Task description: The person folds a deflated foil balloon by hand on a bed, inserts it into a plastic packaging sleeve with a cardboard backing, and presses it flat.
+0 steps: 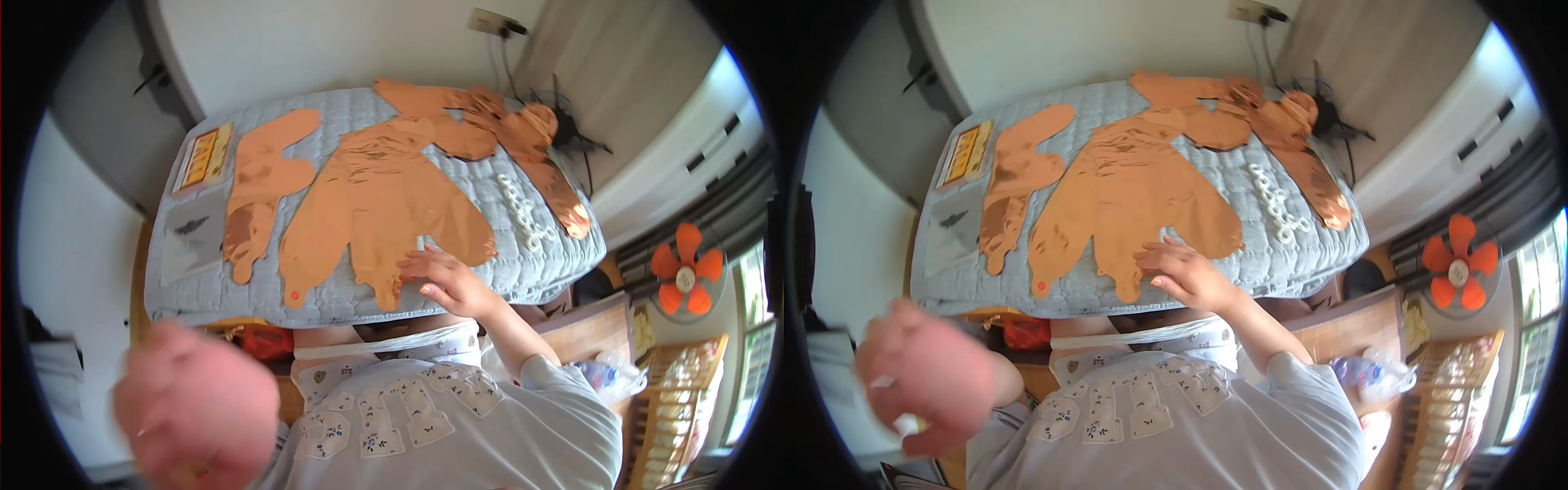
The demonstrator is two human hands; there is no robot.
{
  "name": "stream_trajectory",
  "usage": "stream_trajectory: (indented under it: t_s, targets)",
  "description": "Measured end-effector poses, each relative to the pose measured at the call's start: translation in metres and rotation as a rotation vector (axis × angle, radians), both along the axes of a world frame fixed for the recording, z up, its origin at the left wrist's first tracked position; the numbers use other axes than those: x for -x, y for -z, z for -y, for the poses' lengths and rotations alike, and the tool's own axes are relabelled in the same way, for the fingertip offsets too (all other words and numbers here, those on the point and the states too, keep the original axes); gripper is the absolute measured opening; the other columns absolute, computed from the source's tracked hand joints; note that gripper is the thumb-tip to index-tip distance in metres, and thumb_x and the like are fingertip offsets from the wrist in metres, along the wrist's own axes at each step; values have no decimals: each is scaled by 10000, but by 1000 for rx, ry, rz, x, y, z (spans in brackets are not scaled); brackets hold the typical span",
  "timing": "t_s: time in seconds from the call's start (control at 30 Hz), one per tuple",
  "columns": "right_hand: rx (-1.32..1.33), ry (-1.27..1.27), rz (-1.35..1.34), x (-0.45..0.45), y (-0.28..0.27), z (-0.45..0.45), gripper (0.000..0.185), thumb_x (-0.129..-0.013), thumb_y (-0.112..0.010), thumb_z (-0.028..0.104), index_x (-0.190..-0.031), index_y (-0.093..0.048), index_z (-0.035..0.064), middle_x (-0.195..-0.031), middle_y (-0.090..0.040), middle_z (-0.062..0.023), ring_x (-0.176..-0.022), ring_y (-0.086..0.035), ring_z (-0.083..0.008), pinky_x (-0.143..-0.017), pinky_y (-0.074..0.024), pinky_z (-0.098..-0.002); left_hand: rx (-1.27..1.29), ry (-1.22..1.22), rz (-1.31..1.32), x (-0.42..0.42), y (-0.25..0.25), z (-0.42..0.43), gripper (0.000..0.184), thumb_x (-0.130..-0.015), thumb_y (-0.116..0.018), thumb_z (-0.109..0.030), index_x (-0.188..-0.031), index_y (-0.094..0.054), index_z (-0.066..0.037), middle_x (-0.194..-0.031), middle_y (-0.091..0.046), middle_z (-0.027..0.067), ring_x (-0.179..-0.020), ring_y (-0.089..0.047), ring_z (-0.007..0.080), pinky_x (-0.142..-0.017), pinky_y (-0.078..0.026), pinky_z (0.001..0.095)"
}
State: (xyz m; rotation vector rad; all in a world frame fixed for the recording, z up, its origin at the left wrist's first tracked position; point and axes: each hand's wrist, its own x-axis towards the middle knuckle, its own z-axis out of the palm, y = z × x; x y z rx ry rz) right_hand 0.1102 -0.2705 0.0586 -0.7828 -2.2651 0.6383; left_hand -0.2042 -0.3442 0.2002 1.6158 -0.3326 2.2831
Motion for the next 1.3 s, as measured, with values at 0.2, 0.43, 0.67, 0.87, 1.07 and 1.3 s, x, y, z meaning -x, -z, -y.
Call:
stream_trajectory:
  t_s: [0.2,0.43,0.67,0.87,1.07,1.3]
  targets:
    - [-156,756,-62,-124,3,24,282,-905,-688,-8,-1181,-686,47,-1240,-699,-136,-1191,-647,-329,-1026,-494,-403,732,-76,-913,-120,68,-55,236,-868,-698,-91,-1091,-643,-38,-1172,-627,172,-1148,-576,309,-993,-443,411]
    - [-227,1035,127,-300,20,12,199,-879,-719,30,-1078,-718,40,-1115,-731,-139,-1092,-676,-353,-956,-531,-405,412,110,-1247,-295,145,-63,283,-871,-736,-160,-1126,-640,-84,-1233,-622,114,-1163,-596,326,-1000,-451,450]
    - [-83,802,242,-336,15,-5,246,-891,-708,104,-1129,-747,55,-1088,-749,-117,-1019,-696,-317,-921,-536,-399,148,-172,-1296,-416,195,-90,340,-844,-744,-231,-1134,-616,-109,-1196,-617,71,-1181,-575,283,-1081,-402,485]
    - [-73,862,227,-337,8,-9,185,-871,-737,136,-1029,-774,47,-995,-762,-126,-921,-709,-326,-841,-553,-394,-25,-498,-1343,-449,197,-97,338,-815,-740,-228,-1091,-602,-89,-1157,-590,93,-1214,-542,290,-1226,-273,531]
    - [-19,863,176,-343,7,-18,208,-868,-756,182,-1025,-774,45,-955,-762,-134,-881,-715,-291,-796,-552,-375,80,-666,-1301,-462,201,-99,462,-894,-678,-359,-1232,-590,-56,-1315,-563,210,-1340,-460,362,-1248,-198,530]
    - [327,818,42,-361,6,-35,206,-930,-736,199,-1011,-743,11,-845,-726,-93,-761,-635,-157,-714,-517,-322,101,-813,-1416,-474,204,-101,612,-943,-610,-540,-1333,-557,-72,-1548,-424,270,-1471,-335,396,-1249,-169,545]
